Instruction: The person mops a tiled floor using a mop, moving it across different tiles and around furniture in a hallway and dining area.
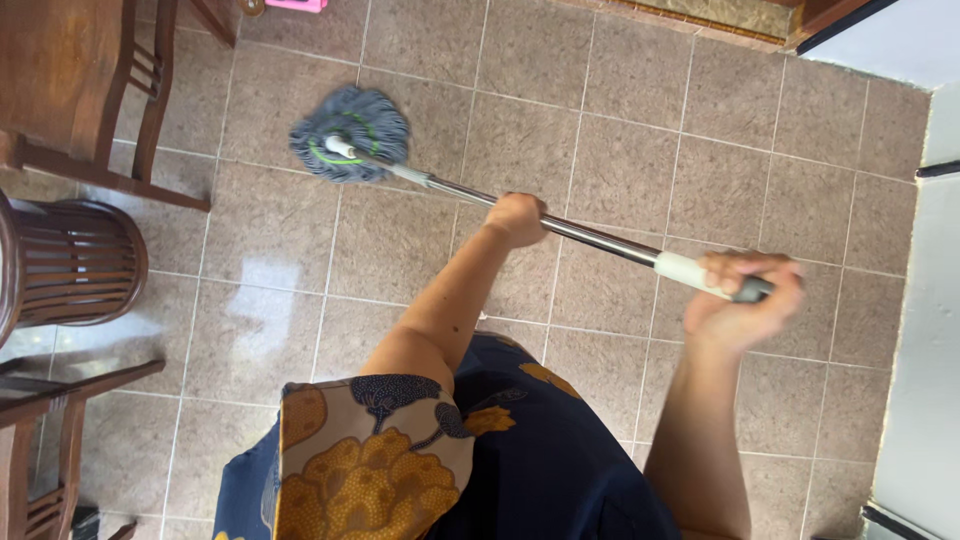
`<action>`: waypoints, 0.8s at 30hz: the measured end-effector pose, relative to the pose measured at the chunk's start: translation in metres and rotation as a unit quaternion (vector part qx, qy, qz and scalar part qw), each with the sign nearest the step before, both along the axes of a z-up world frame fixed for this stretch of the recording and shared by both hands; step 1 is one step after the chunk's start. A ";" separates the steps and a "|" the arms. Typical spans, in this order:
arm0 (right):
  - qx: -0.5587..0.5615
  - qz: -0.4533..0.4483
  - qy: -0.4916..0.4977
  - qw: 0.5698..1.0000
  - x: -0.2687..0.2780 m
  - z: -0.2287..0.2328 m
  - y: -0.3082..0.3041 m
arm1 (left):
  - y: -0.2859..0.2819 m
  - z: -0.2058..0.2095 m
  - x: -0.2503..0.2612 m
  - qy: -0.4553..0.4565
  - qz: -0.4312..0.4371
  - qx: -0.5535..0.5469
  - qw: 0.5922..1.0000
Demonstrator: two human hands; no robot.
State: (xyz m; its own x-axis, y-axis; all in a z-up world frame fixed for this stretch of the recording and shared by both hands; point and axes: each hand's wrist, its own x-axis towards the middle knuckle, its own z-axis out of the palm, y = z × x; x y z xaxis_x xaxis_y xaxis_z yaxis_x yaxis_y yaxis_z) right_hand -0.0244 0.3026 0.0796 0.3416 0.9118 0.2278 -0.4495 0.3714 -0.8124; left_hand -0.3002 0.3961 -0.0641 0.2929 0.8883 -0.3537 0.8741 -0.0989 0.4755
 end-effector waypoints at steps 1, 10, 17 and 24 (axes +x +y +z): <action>-0.017 0.003 0.006 1.000 -0.008 -0.006 -0.006 | -0.008 -0.009 -0.010 -0.006 0.013 -0.003 1.000; 0.004 -0.005 -0.026 1.000 0.059 0.013 -0.131 | -0.104 -0.028 0.064 -0.038 -0.011 0.014 0.999; 0.058 -0.114 -0.156 0.980 0.168 0.064 -0.277 | -0.196 0.039 0.192 -0.122 -0.142 -0.083 0.979; 0.091 -0.189 -0.116 0.971 0.252 0.028 -0.387 | -0.252 0.078 0.250 -0.223 -0.228 -0.017 0.948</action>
